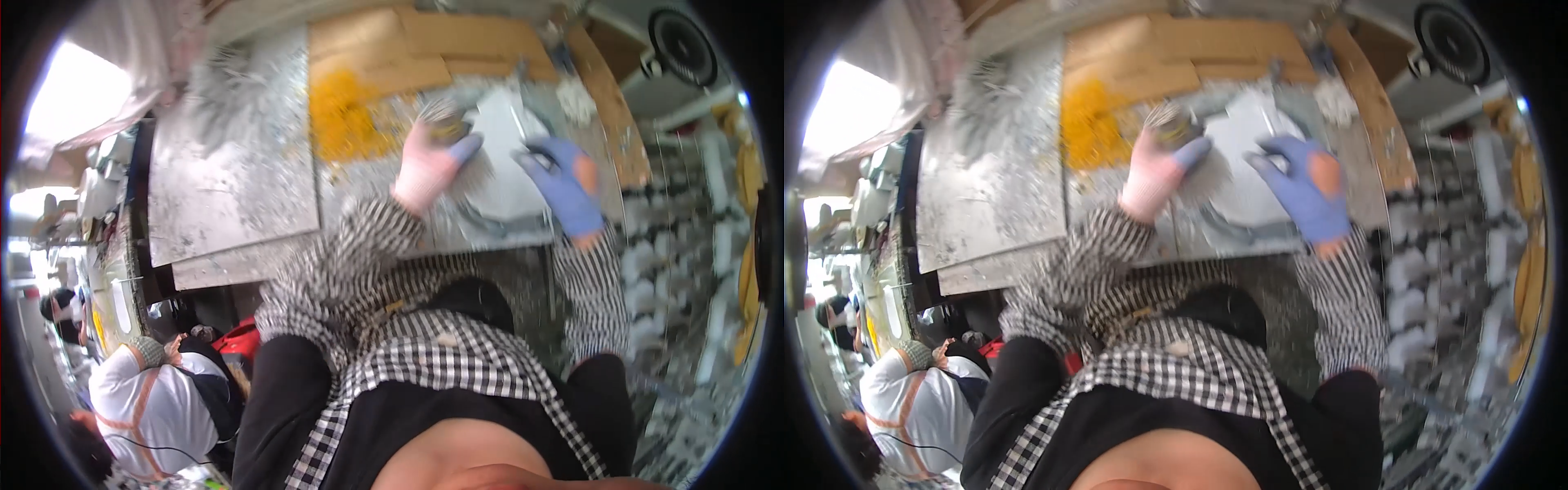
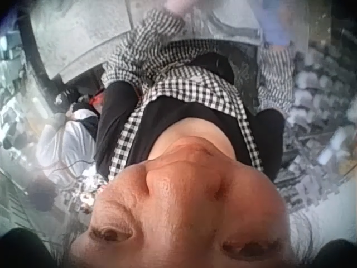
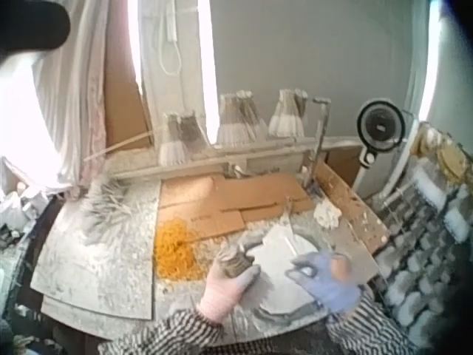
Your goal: Bundling silver fiber strands and securing them with yellow rubber bands to prepare duster-like products.
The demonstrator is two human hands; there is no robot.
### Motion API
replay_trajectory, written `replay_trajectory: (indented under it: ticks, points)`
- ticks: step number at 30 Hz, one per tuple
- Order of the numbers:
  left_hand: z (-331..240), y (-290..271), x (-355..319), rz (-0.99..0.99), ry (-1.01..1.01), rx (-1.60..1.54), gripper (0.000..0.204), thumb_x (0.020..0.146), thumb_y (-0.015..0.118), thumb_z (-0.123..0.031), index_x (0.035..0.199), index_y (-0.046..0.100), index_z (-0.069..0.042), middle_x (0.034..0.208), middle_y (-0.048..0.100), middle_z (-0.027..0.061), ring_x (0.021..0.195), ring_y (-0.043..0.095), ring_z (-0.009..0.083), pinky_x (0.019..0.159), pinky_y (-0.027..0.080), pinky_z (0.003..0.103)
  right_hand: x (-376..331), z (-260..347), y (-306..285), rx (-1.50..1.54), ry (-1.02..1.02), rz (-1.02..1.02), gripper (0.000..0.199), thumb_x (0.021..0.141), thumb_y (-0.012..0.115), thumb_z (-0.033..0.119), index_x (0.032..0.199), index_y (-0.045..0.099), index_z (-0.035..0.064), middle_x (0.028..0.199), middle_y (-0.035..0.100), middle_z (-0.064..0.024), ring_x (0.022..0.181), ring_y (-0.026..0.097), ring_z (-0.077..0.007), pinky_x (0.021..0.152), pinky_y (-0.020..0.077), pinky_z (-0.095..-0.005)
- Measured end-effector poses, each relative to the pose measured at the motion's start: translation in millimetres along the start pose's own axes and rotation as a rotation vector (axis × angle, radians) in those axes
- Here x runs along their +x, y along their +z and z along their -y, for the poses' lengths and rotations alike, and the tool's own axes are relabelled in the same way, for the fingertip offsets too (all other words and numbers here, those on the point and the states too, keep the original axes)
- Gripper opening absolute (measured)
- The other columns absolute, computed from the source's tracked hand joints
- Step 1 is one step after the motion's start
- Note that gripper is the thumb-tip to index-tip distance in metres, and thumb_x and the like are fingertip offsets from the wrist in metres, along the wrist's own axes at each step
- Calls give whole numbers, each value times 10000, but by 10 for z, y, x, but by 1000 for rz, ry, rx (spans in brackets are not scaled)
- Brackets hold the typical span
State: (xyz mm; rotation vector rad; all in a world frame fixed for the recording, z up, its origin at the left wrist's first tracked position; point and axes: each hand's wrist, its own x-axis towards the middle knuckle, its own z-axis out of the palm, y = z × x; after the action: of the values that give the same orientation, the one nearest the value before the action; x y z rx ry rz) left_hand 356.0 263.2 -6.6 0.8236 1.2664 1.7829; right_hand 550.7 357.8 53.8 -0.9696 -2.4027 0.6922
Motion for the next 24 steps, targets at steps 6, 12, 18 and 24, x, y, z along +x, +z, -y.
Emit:
replay_trajectory:
  ticks: [6,12,18,24]
  points:
    - [228,-146,-1085,-88,-545,-1135,621,1069,404,-508,1438,499,-17,1424,584,183,1311,572,346,1115,487,468,-71,386,-571,421,-72,-183,119,878,783,84,959,745,5,875,744,-77,748,676,-120,695,535,-268]
    - [942,-61,-1435,32,-81,-546,508,1085,383,-402,1411,536,-44,1427,583,159,1322,554,360,1152,445,515,282,1010,-436,248,-378,7,113,863,786,106,913,753,11,807,725,-69,671,635,-116,613,509,-270]
    - [-229,-572,-1211,7,-551,-983,858,879,679,-620,1398,521,44,1375,590,235,1290,575,351,1130,463,515,1049,1758,-114,156,-691,181,154,866,761,166,939,751,30,811,707,-91,692,659,-186,634,534,-314]
    - [-1443,-1611,-483,-62,112,-98,710,833,778,-388,1368,490,-20,1171,679,117,1181,633,285,1038,514,449,2609,2645,601,-319,-1110,-137,416,935,641,319,1285,629,93,1215,679,-138,1184,611,-333,1022,482,-443]
